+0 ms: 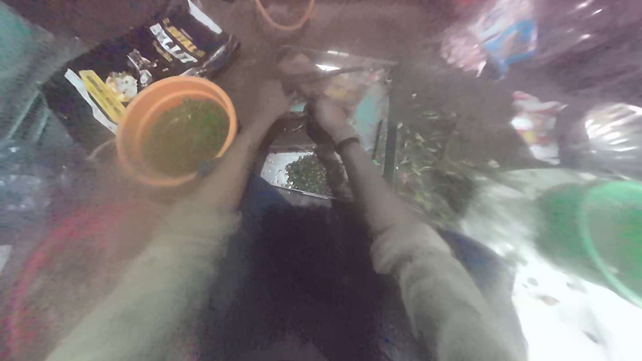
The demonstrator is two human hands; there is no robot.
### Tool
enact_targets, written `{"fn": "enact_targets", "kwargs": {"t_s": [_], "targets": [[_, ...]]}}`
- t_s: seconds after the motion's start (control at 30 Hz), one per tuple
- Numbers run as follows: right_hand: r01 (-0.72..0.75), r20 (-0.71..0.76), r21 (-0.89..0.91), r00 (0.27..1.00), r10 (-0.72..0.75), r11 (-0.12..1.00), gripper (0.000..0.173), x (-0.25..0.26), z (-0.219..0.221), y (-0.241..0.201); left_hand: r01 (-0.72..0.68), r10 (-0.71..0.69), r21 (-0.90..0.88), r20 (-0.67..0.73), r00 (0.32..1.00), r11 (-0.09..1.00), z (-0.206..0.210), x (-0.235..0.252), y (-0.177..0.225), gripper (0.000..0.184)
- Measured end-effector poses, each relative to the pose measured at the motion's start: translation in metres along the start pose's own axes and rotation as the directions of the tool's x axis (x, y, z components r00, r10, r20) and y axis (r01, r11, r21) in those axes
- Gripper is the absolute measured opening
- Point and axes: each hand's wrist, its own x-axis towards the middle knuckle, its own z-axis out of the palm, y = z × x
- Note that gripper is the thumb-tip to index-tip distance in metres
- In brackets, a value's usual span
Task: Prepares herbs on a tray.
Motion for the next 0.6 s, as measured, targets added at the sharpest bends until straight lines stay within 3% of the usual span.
{"fn": "enact_targets", "kwargs": {"t_s": [0.13, 0.3, 0.47, 0.6], "targets": [[0.000, 0.123, -0.108, 0.992, 0.013, 0.994, 0.026, 0.006, -0.007, -0.003, -0.062, 0.061, -0.014, -0.013, 0.998, 0.998, 0.000, 0.006, -0.005, 0.049], [0.037, 0.118, -0.151, 0.993, -0.020, 0.988, 0.023, 0.003, -0.013, -0.006, -0.271, 0.273, 0.048, -0.052, 0.961, 0.961, 0.028, 0.032, -0.012, 0.024], [0.047, 0.179, -0.157, 0.984, -0.018, 0.987, 0.023, 0.004, -0.019, -0.009, -0.258, 0.259, 0.070, -0.008, 0.966, 0.964, 0.021, 0.023, -0.005, 0.026], [0.067, 0.146, -0.078, 0.988, -0.055, 0.995, 0.024, 0.008, -0.009, -0.002, -0.245, 0.245, 0.069, 0.007, 0.970, 0.967, 0.023, 0.021, -0.005, 0.026]]}}
